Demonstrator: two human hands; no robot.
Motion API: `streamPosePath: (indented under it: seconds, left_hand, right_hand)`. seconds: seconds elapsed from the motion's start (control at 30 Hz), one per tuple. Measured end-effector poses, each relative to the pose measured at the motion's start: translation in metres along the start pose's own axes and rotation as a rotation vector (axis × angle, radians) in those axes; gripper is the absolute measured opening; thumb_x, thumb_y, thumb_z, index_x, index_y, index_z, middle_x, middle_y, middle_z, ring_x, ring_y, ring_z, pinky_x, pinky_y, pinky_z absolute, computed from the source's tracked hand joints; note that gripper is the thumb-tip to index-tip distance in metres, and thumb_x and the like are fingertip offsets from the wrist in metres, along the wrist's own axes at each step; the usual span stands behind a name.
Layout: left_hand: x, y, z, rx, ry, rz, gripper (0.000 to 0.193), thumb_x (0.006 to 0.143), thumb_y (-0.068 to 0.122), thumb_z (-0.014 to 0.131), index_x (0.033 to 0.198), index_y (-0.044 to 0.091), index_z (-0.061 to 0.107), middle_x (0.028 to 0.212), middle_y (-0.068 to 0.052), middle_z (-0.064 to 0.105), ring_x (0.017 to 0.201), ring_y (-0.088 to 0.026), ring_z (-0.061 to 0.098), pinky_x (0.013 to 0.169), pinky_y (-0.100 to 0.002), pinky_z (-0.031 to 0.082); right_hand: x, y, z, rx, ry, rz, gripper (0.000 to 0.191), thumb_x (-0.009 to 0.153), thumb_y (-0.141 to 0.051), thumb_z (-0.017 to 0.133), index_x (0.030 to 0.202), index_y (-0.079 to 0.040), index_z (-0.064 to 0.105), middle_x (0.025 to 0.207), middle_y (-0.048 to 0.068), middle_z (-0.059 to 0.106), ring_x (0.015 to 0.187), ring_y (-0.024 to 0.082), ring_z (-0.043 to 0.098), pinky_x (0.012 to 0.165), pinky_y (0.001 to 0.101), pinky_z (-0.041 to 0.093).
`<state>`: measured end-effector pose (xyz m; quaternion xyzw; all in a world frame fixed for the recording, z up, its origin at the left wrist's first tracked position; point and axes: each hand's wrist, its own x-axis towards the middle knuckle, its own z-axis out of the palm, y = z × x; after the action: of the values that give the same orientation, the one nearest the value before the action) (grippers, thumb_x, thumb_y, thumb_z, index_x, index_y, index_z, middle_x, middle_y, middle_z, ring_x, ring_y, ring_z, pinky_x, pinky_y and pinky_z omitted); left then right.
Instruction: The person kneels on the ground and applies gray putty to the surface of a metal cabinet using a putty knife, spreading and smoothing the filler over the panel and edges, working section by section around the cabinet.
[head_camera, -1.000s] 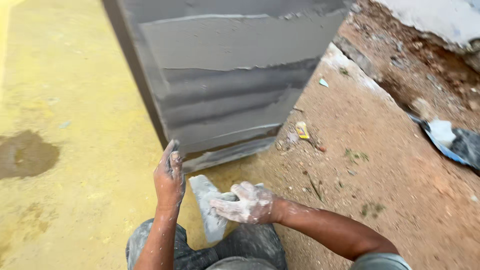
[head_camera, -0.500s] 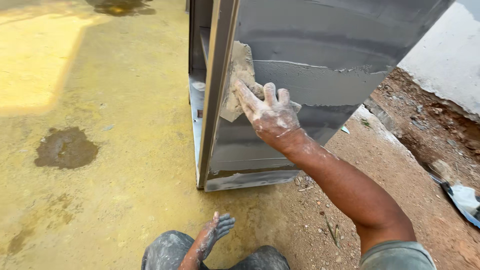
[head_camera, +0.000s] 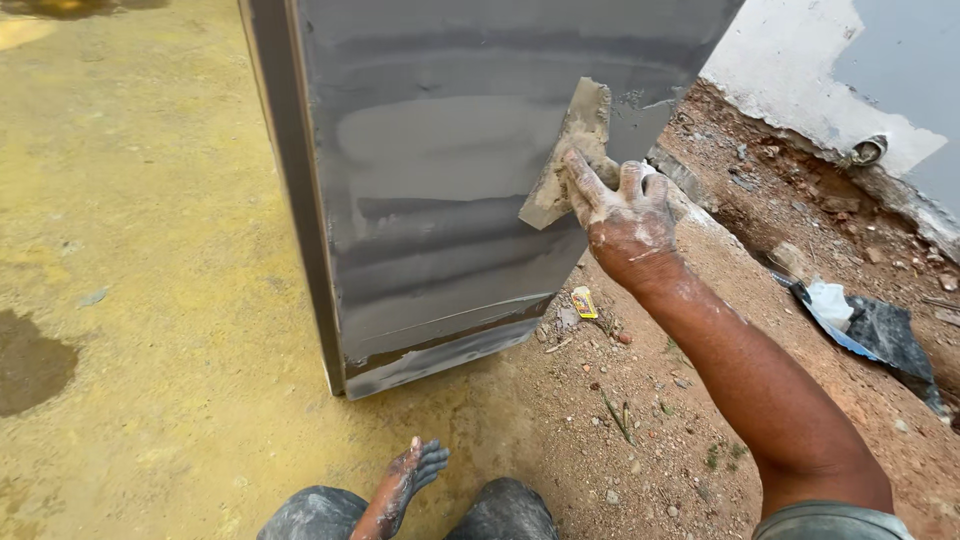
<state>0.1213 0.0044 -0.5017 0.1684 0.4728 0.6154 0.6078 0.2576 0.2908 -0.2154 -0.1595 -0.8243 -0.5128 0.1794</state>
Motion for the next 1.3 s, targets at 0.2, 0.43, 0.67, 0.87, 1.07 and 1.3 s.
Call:
streamPosePath:
  seconds: [0.2, 0.43, 0.67, 0.87, 1.07, 1.3]
  left_hand:
    - [0.032, -0.027, 0.008, -0.044, -0.038, -0.107, 0.083, 0.094, 0.061, 0.042, 0.147, -0.004, 0.047, 0.143, -0.022, 0.065, 0.135, -0.035, 0.061, 0.114, -0.048, 0.042]
    - [0.043, -0.05, -0.003, -0.025, 0.031, -0.186, 0.084, 0.095, 0.059, 0.044, 0.152, -0.002, 0.039, 0.15, -0.024, 0.056, 0.141, -0.036, 0.053, 0.119, -0.051, 0.037]
    - [0.022, -0.012, 0.034, 0.044, -0.171, 0.426, 0.092, 0.095, 0.063, 0.044, 0.155, -0.005, 0.032, 0.156, -0.026, 0.047, 0.146, -0.037, 0.045, 0.121, -0.048, 0.033]
    - [0.009, 0.047, 0.098, -0.863, -0.53, 0.43, 0.097, 0.098, 0.071, 0.037, 0.158, -0.005, 0.029, 0.16, -0.024, 0.042, 0.147, -0.034, 0.041, 0.121, -0.042, 0.033]
    - [-0.033, 0.027, 0.069, -1.105, -0.721, 0.433, 0.088, 0.109, 0.065, 0.041, 0.164, -0.004, 0.03, 0.16, -0.021, 0.043, 0.143, -0.031, 0.047, 0.123, -0.042, 0.037]
    - [-0.05, 0.051, 0.017, -0.914, -0.377, 0.663, 0.09, 0.097, 0.061, 0.05, 0.159, -0.001, 0.026, 0.164, -0.023, 0.032, 0.152, -0.036, 0.03, 0.126, -0.046, 0.024]
  right_hand:
    - [-0.049, 0.056, 0.063, 0.048, 0.011, 0.088, 0.043, 0.093, -0.017, 0.062, 0.135, -0.02, 0.072, 0.152, -0.002, 0.056, 0.111, 0.029, 0.057, 0.09, 0.0475, 0.047]
    - [-0.089, 0.103, 0.124, 0.054, -0.125, 0.114, 0.042, 0.1, -0.01, 0.057, 0.136, -0.026, 0.07, 0.154, -0.005, 0.057, 0.112, 0.026, 0.057, 0.088, 0.0438, 0.046]
    - [-0.127, 0.047, 0.09, 0.523, 0.087, 0.329, 0.055, 0.083, -0.014, 0.069, 0.139, -0.013, 0.066, 0.152, 0.005, 0.058, 0.106, 0.029, 0.061, 0.089, 0.048, 0.049]
    - [-0.118, -0.09, -0.018, 1.043, 0.419, -0.057, 0.059, 0.071, -0.018, 0.076, 0.129, -0.011, 0.066, 0.147, 0.014, 0.055, 0.109, 0.034, 0.064, 0.09, 0.0493, 0.05]
    - [-0.102, -0.149, -0.069, 1.288, 0.202, -0.27, 0.068, 0.065, -0.026, 0.081, 0.13, -0.016, 0.068, 0.147, 0.011, 0.058, 0.103, 0.035, 0.059, 0.092, 0.0484, 0.05]
    - [-0.104, -0.217, -0.082, 1.342, 0.23, -0.679, 0.056, 0.076, -0.028, 0.076, 0.131, -0.024, 0.068, 0.147, 0.002, 0.06, 0.103, 0.027, 0.059, 0.086, 0.0458, 0.051]
